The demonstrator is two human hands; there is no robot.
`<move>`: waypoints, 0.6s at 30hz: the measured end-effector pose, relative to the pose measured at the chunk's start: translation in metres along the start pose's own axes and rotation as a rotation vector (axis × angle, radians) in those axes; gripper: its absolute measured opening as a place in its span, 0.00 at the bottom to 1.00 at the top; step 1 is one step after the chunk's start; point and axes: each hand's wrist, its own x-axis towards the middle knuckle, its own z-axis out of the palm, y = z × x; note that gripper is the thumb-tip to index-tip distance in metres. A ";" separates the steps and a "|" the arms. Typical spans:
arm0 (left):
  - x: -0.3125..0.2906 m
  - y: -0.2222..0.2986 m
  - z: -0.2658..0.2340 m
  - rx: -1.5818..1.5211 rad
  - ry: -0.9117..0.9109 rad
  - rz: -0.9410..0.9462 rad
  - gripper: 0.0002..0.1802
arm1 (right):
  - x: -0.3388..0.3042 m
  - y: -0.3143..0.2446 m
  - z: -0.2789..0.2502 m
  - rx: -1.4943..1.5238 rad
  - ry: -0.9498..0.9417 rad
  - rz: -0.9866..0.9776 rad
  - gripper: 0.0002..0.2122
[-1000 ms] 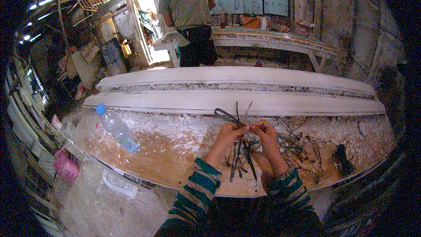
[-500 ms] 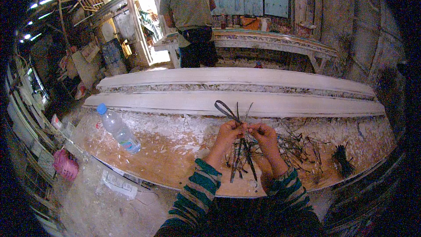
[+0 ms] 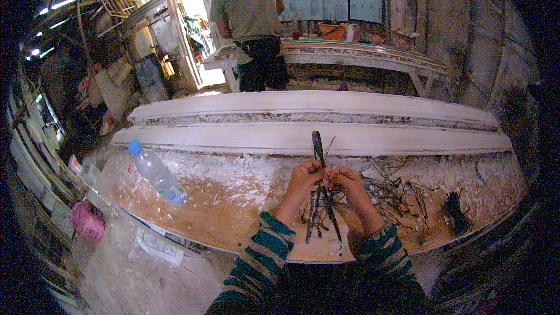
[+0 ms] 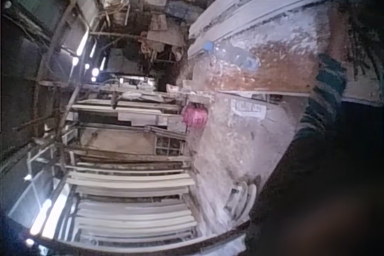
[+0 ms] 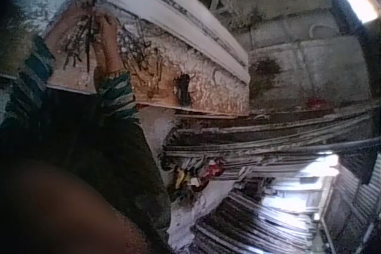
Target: The person repeatedly picks up, separates, and organizes black cable ties on a workbench. They handle the ties one at a time, occasionally grouping them, while another person works on a boat hull in the background.
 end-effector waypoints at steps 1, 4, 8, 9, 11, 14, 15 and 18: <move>0.000 0.001 0.000 0.017 -0.009 -0.011 0.06 | 0.001 0.001 0.001 0.014 -0.006 0.001 0.05; 0.000 0.002 0.001 0.001 -0.043 0.023 0.06 | 0.001 0.000 0.002 0.055 -0.030 0.003 0.05; -0.001 0.002 0.003 0.026 0.024 0.009 0.07 | -0.001 -0.002 0.004 0.096 0.009 0.044 0.05; -0.001 0.002 0.003 0.052 0.049 0.020 0.08 | -0.001 -0.003 0.005 0.079 0.024 0.029 0.05; 0.000 0.001 0.002 0.059 0.064 0.020 0.09 | -0.001 -0.002 0.005 0.046 0.054 -0.003 0.05; 0.001 -0.001 0.000 0.023 0.041 0.002 0.10 | 0.002 0.003 0.004 0.071 0.124 -0.037 0.03; 0.001 -0.002 0.000 0.027 0.038 0.007 0.10 | 0.004 0.005 0.004 0.060 0.128 -0.070 0.03; 0.001 -0.001 0.002 -0.018 0.060 -0.012 0.09 | 0.006 0.008 0.001 0.027 0.161 -0.171 0.03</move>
